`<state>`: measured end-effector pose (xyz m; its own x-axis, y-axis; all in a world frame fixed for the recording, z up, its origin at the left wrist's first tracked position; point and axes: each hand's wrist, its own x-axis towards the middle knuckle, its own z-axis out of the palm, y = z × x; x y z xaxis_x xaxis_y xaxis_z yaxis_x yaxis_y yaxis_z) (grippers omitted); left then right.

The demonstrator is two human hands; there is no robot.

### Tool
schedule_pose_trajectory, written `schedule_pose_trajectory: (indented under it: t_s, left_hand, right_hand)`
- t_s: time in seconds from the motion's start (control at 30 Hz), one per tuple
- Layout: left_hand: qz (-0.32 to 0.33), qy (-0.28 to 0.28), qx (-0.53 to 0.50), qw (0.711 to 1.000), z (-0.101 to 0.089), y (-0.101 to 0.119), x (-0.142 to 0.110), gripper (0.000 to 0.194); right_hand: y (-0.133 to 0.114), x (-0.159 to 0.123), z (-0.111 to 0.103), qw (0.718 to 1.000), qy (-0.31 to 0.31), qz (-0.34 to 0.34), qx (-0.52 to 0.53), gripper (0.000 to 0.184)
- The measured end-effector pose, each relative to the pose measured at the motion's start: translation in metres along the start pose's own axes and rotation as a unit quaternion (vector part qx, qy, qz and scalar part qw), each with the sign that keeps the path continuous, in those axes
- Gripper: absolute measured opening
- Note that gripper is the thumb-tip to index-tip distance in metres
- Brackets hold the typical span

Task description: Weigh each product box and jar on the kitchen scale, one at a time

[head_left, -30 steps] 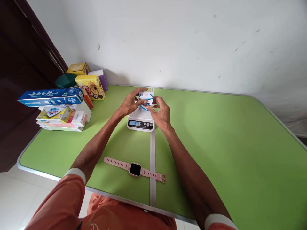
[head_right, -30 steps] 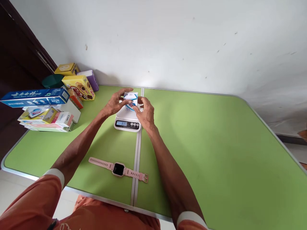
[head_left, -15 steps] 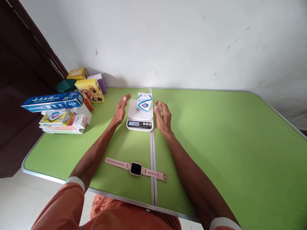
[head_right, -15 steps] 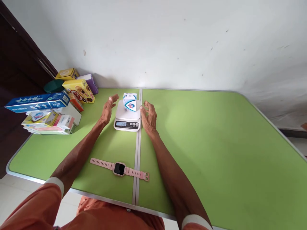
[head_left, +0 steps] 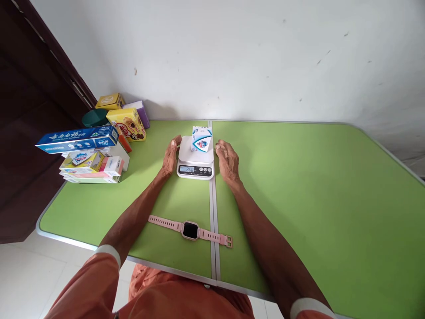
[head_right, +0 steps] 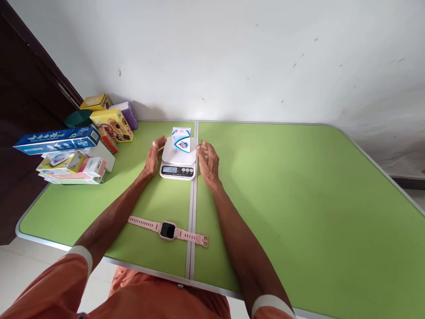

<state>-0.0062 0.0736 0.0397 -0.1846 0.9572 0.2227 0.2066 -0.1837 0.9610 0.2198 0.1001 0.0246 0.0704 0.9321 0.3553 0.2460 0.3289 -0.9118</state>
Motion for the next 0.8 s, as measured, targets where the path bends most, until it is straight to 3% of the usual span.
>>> schedule_pose_trajectory:
  t_s: [0.5, 0.8]
  left_hand:
    - [0.004, 0.011, 0.000, 1.000, -0.001, -0.005, 0.001, 0.100]
    - [0.048, 0.013, 0.105, 0.993, 0.000, 0.009, -0.004, 0.093]
  right_hand:
    - [-0.003, 0.000, 0.000, 1.000, -0.009, 0.013, 0.015, 0.088]
    - [0.001, 0.002, 0.001, 1.000, -0.010, 0.012, 0.004, 0.086]
